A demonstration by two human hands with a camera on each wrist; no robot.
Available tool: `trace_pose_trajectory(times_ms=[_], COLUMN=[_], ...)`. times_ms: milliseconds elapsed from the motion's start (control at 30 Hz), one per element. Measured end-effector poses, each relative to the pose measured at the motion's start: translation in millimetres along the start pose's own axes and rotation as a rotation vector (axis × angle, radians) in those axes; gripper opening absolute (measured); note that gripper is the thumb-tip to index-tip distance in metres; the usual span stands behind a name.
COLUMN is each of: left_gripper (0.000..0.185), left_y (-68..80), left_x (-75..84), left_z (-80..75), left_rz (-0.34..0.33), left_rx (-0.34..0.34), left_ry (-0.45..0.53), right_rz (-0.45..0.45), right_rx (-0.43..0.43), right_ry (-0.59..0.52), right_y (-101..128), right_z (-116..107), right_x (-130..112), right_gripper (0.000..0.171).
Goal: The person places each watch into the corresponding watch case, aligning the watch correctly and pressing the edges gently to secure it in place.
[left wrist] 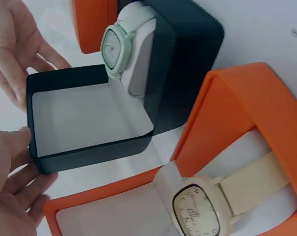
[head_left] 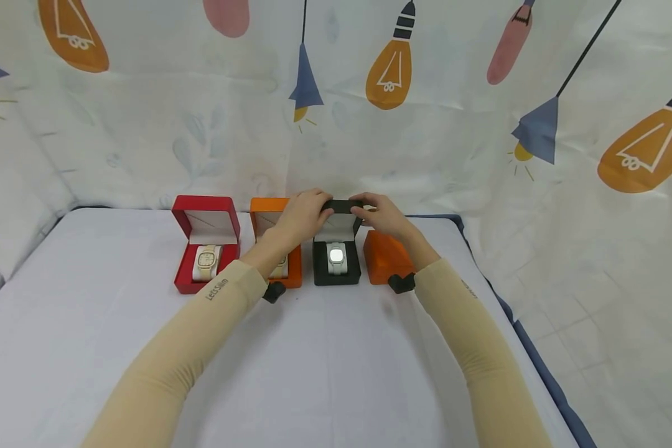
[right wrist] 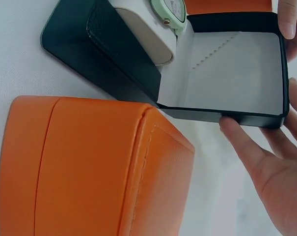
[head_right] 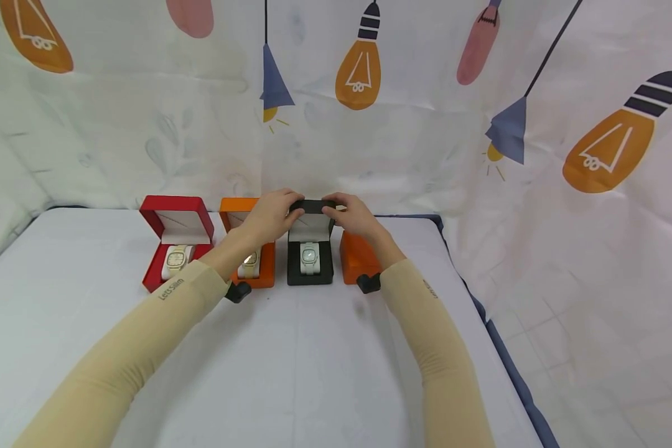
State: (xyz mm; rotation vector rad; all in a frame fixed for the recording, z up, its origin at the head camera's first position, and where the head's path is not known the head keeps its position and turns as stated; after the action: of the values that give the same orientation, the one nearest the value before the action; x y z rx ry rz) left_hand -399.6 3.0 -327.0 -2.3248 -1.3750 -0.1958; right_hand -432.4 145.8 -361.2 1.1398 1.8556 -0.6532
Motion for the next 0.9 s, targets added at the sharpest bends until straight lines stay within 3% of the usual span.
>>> trace_pose_trajectory(times_ms=[267,900], left_gripper=[0.041,0.04], left_y=[0.9,8.6], left_x=[1.1,14.4], left_z=[4.1,15.0], left_rz=[-0.056,-0.043], left_rx=[-0.096,-0.262], left_ry=[0.123,0.135], right_rz=[0.008,0.016], right_rx=[0.004,-0.067], right_ry=[-0.021,-0.057], right_y=[7.3,21.9], right_z=[1.9,9.3], right_x=[-4.8,-4.7], right_gripper=[0.038,0.029])
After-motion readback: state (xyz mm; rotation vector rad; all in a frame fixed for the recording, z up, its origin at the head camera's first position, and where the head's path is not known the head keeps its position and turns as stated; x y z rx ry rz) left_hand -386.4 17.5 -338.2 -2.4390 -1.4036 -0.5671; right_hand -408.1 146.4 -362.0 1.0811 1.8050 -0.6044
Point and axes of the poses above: each hand's wrist, its own y-axis away from the middle knuckle, its own z-axis out of the palm, x = y × z, the point moved 10 cm from there along -y, towards the middle knuckle, and after that the axes turned 2 degrees about -y, right-handed, at the moved point
